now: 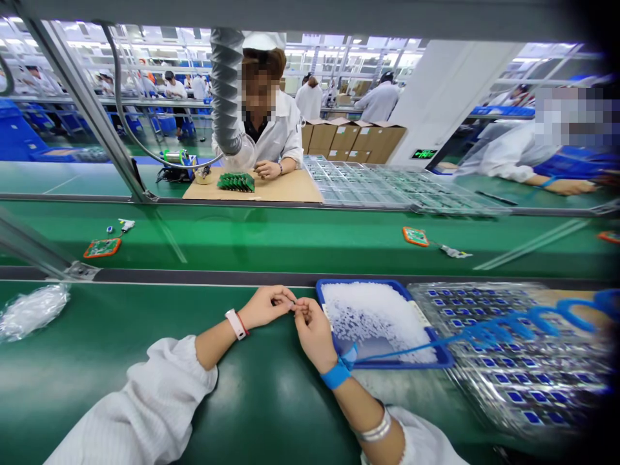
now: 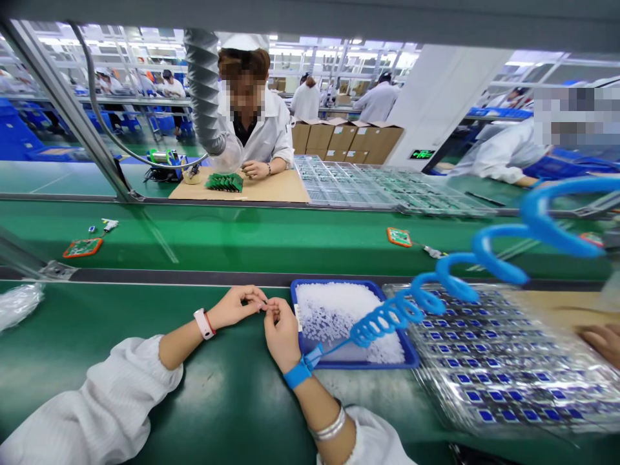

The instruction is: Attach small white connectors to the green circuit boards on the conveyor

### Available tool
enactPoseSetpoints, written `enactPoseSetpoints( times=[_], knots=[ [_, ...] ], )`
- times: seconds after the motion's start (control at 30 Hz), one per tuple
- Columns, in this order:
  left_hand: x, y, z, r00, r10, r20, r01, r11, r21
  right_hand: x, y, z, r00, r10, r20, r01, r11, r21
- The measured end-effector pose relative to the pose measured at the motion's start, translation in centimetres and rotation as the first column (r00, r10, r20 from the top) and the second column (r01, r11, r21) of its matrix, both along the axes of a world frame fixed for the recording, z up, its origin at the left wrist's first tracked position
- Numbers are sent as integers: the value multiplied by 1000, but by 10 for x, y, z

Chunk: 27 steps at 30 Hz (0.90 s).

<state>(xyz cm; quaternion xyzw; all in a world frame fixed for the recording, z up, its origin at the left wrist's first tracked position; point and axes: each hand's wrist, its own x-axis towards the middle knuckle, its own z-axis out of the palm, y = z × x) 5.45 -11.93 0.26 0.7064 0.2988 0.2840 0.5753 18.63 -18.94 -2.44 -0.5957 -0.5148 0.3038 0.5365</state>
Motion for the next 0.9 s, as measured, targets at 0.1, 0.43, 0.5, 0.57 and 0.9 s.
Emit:
enactPoseSetpoints(
  times=[0.1, 0.43, 0.5, 0.57, 0.9],
  knots=[
    [0, 0, 2, 1000, 13, -19, -13, 1000, 17, 0, -1, 0, 1000, -10, -3, 10, 1000, -15],
    [-2, 1, 2, 1000, -2, -8, 3, 997, 82, -3, -4, 6, 999, 41, 12, -40, 999, -14],
    [-2, 2, 1, 1000, 0, -6, 1, 998, 59, -2, -3, 5, 999, 46, 5, -46, 999, -13],
    [-2, 3, 0, 1000, -2, 8, 2, 1000, 22, -2, -3, 3, 999, 41, -5, -41, 999, -10],
    [-4, 11, 0, 986, 75, 149, -31, 960, -279, -4, -2, 4, 990, 15, -138, -18, 1000, -25]
  ],
)
